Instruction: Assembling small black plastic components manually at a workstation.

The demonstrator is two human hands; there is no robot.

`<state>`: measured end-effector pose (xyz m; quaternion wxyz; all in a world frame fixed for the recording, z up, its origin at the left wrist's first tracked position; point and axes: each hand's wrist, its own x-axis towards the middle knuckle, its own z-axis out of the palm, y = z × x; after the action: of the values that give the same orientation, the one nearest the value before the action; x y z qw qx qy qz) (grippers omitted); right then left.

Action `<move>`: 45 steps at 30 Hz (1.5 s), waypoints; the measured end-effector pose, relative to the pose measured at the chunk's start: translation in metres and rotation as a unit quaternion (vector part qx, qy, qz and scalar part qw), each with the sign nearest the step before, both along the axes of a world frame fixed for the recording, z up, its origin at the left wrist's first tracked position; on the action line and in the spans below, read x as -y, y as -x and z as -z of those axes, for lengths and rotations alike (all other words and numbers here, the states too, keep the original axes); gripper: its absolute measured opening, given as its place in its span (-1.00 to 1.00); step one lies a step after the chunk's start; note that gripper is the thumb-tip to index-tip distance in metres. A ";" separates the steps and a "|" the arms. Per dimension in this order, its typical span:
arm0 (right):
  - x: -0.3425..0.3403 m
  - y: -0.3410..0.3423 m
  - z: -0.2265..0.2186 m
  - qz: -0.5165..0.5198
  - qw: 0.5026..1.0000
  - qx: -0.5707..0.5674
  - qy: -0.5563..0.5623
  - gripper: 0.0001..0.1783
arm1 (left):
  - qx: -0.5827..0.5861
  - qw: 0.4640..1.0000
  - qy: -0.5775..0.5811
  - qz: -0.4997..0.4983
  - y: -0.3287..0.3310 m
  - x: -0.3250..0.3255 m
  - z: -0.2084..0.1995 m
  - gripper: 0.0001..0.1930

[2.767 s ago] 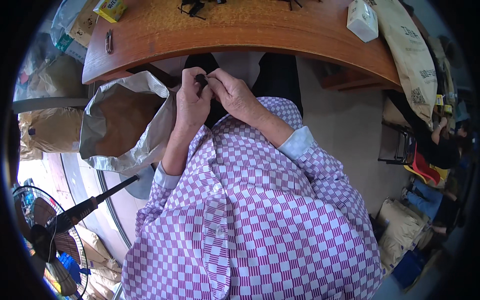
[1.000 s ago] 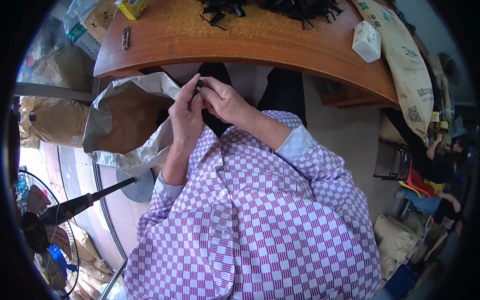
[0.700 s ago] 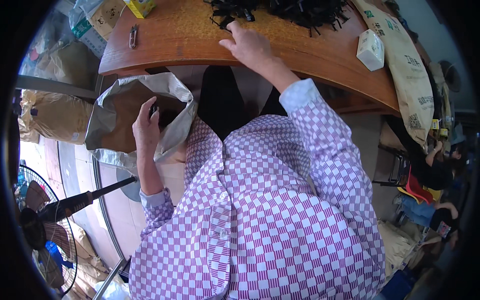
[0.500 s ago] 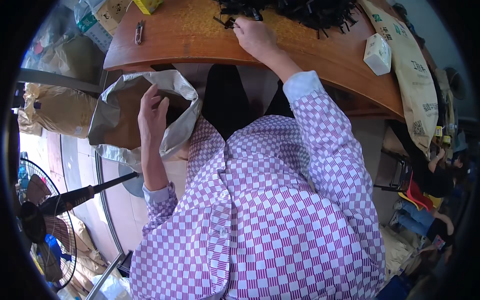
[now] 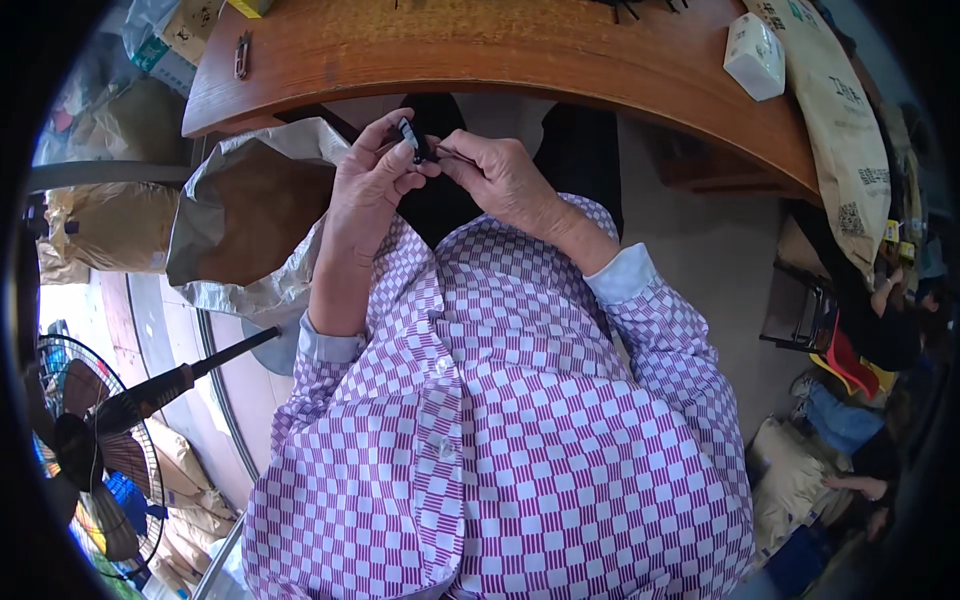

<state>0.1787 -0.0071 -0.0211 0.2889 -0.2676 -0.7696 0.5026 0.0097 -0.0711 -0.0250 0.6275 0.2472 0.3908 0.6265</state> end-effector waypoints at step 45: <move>0.001 0.001 0.014 0.012 0.940 -0.140 0.312 -0.81 | 0.143 0.989 0.026 0.016 -0.006 0.015 0.007 -0.64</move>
<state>0.1779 -0.0085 -0.0356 0.3020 -0.2806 -0.5225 0.7464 0.0160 -0.0859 -0.0324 0.6931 0.1453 0.3092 0.6347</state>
